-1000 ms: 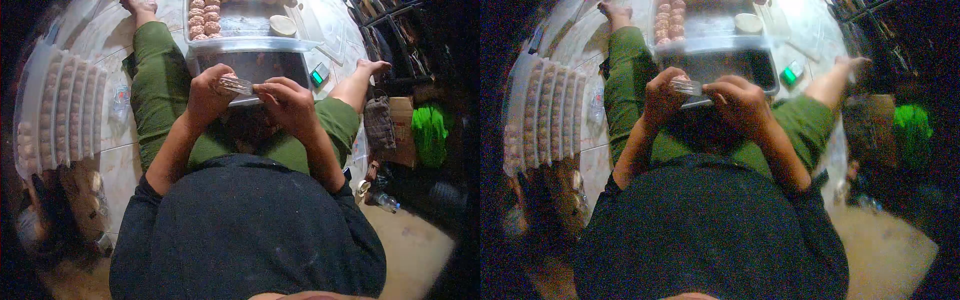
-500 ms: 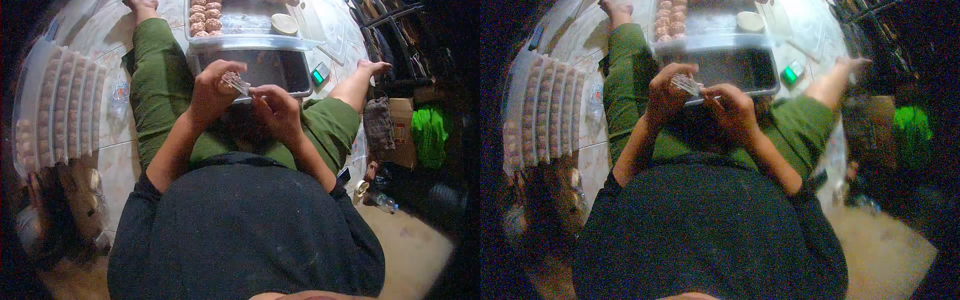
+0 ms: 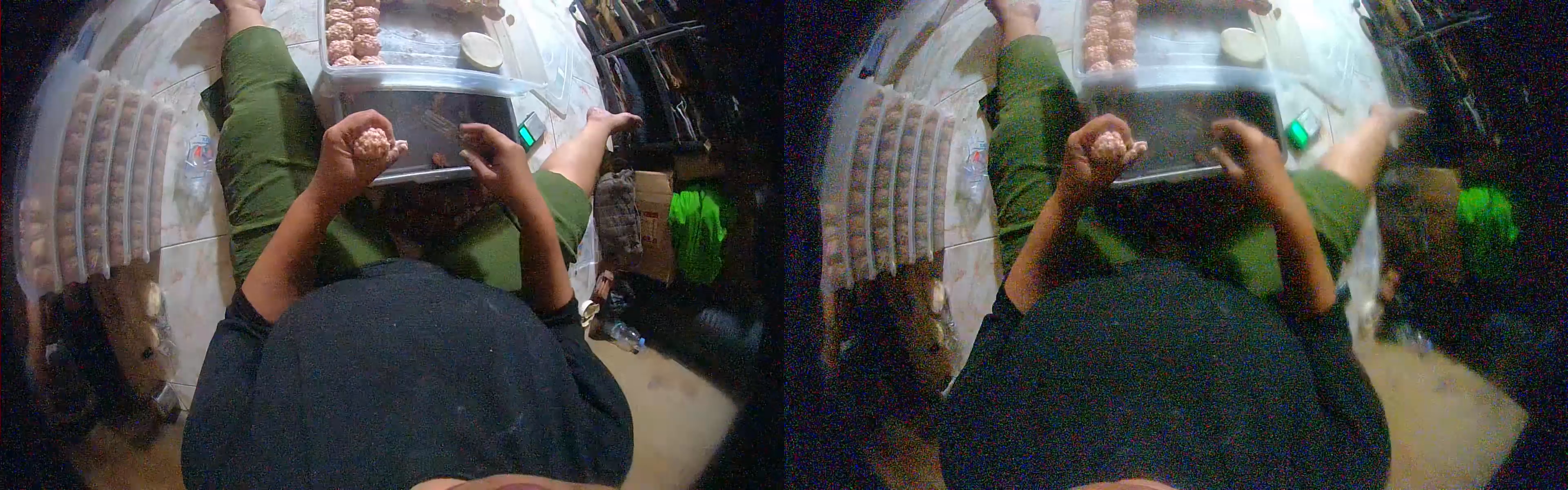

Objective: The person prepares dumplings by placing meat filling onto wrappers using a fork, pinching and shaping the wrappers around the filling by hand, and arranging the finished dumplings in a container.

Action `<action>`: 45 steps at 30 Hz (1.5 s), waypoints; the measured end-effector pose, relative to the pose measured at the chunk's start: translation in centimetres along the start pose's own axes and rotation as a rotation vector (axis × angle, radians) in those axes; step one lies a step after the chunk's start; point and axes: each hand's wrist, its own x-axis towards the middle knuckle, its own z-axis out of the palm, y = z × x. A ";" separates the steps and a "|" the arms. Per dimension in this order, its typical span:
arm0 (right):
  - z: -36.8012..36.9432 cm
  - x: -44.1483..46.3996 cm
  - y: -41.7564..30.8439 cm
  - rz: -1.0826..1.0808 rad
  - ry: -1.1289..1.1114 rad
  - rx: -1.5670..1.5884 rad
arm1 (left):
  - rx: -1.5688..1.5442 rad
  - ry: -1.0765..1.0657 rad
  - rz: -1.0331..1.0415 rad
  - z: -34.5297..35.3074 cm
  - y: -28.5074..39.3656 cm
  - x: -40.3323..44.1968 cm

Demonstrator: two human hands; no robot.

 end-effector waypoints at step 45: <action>4.2 27.9 2.2 -0.076 0.190 -0.104 | -0.401 -0.436 -0.384 -5.1 -0.9 2.2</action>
